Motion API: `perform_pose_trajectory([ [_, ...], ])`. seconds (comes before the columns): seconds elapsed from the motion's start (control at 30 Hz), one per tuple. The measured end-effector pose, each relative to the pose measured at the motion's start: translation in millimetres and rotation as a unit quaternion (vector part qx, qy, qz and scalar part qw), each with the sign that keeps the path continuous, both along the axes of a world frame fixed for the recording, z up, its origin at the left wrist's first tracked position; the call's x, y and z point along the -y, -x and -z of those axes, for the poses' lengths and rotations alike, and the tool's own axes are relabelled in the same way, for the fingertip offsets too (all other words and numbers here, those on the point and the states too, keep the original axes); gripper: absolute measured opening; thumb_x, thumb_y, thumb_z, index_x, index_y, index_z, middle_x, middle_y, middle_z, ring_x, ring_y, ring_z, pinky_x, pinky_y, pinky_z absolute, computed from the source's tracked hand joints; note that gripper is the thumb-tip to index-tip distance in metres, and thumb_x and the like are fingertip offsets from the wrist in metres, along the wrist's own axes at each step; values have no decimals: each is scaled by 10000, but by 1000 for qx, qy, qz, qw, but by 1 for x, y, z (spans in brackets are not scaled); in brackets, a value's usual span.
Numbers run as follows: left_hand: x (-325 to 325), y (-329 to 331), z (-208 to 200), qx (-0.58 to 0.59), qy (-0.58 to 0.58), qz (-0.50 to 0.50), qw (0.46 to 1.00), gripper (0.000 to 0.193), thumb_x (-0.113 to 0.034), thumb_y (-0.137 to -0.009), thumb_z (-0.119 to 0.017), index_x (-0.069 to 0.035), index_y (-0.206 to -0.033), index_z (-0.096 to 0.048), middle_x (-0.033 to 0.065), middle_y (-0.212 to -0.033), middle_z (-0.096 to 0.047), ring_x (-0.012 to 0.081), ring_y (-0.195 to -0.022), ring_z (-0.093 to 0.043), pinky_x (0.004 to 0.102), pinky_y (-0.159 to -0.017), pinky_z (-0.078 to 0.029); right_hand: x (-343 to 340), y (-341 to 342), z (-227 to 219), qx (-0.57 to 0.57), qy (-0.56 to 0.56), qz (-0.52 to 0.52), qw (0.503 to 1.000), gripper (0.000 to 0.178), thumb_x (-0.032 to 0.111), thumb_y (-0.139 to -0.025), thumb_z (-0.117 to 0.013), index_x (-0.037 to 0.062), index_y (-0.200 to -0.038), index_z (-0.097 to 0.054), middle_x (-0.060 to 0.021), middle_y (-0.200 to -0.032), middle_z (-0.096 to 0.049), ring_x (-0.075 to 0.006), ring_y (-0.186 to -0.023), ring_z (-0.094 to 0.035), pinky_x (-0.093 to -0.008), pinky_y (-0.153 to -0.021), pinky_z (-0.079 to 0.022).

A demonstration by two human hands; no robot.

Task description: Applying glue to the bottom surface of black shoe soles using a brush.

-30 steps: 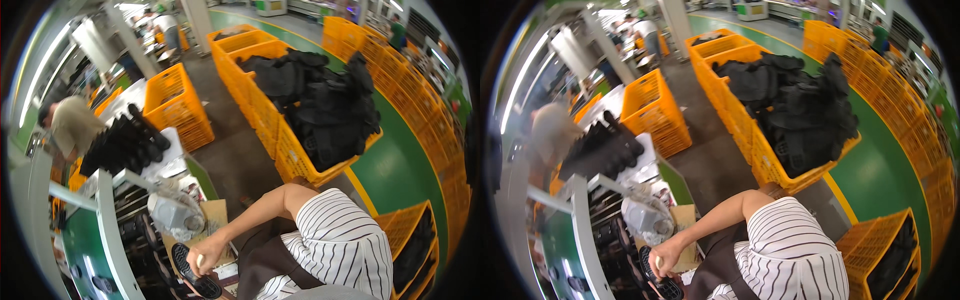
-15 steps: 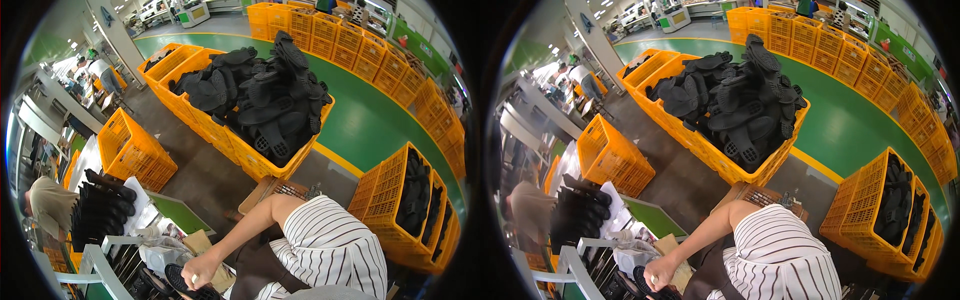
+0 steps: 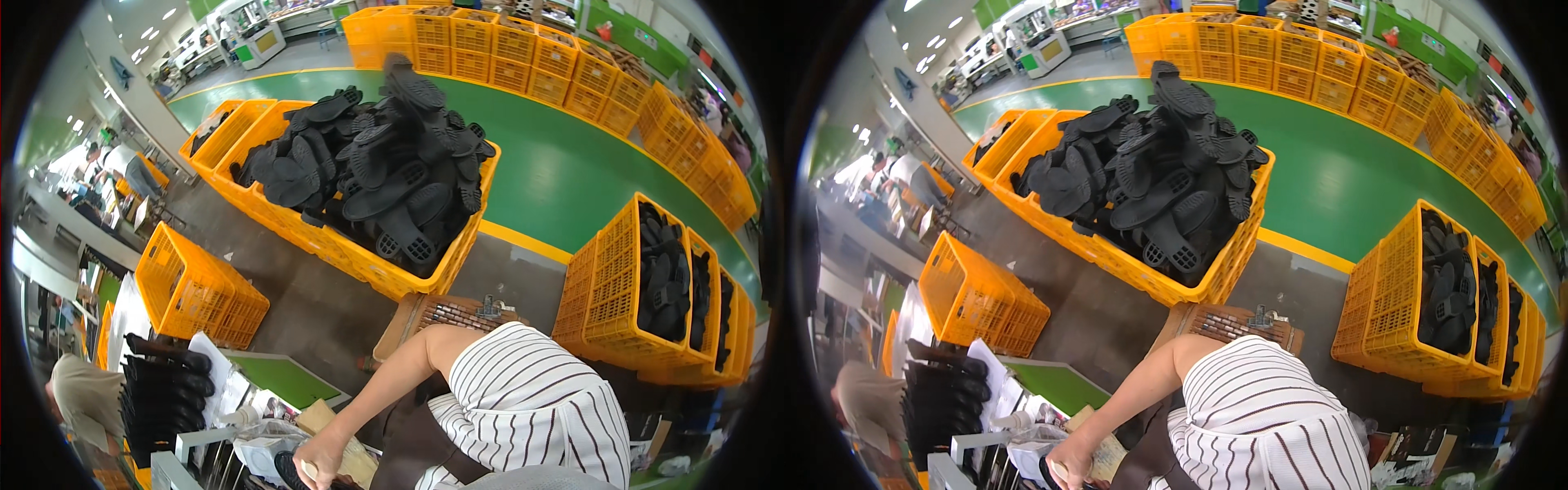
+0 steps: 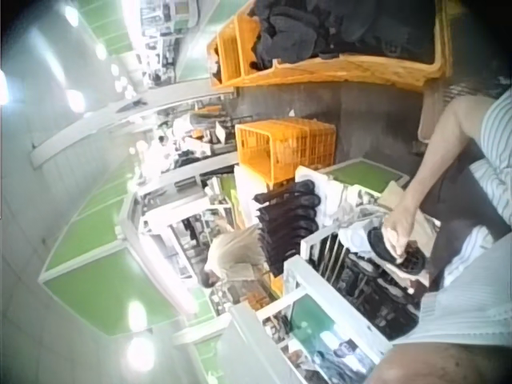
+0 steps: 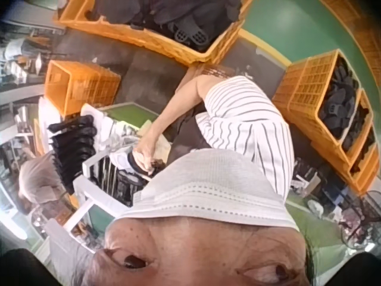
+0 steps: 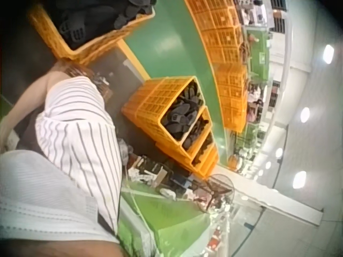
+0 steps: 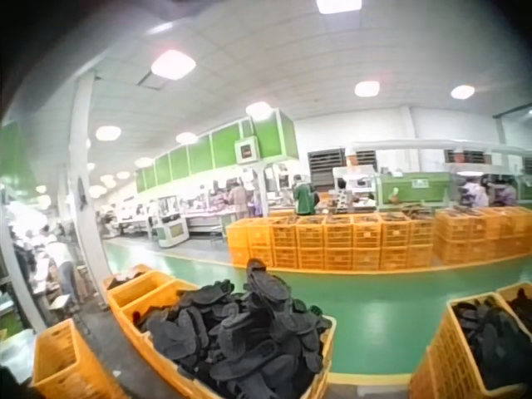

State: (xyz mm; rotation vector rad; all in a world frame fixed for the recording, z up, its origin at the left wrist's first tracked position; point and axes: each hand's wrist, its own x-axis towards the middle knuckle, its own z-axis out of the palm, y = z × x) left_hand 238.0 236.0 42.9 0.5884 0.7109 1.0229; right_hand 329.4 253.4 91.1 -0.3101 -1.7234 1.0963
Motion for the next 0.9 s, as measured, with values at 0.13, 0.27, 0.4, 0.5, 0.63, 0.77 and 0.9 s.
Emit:
perform_pose_trajectory([
  [0.13,-2,-11,0,-2,-1,15,1000,746,-650,-902,-301,45,-1090,-496,187,-732,-576,230,-477,-509,291,-430,-420,3,-15,-9,9,116,-20,993,118,103,-764,-655,27,-840,-705,-78,-816,-686,-183,-728,-639,-298,-637,-495],
  [0.27,-3,-17,0,-3,-1,25,1000,745,-650,-902,-303,44,-1092,-497,186,-735,-577,229,-478,-510,291,-430,-421,6,-27,-17,9,209,-69,975,140,120,-786,-671,25,-882,-706,-67,-858,-690,-161,-744,-633,-282,-636,-492],
  [0.4,-3,-19,1,-4,0,27,1000,744,-650,-902,-305,42,-1095,-497,185,-738,-578,227,-478,-510,291,-430,-422,6,-24,-15,2,120,47,992,97,69,-720,-641,14,-776,-699,-106,-774,-690,-203,-694,-657,-312,-646,-508],
  [0.5,-4,-21,0,-6,-2,31,999,743,-650,-901,-306,41,-1097,-498,184,-741,-578,226,-479,-510,292,-430,-423,-3,-18,2,22,109,29,993,131,76,-723,-661,1,-825,-694,-98,-767,-687,-165,-703,-651,-299,-642,-504],
  [0.63,-4,-19,2,-9,2,25,1000,742,-650,-901,-308,39,-1099,-498,183,-744,-579,225,-480,-511,292,-430,-423,-3,-19,-4,4,155,19,988,136,80,-725,-664,0,-830,-692,-94,-766,-685,-159,-706,-647,-296,-638,-502],
  [0.77,-4,-18,3,-13,2,23,1000,742,-651,-901,-310,38,-1102,-498,182,-747,-580,224,-480,-511,292,-430,-424,2,-22,-11,-19,194,13,981,141,85,-727,-667,-1,-836,-689,-91,-764,-683,-154,-709,-643,-294,-634,-499],
  [0.9,-4,-12,4,-14,-1,14,1000,741,-651,-900,-313,36,-1105,-499,181,-751,-581,222,-481,-511,292,-430,-425,13,-27,-25,-34,253,-12,967,146,89,-728,-670,-2,-841,-687,-88,-762,-681,-148,-712,-639,-292,-630,-496],
])
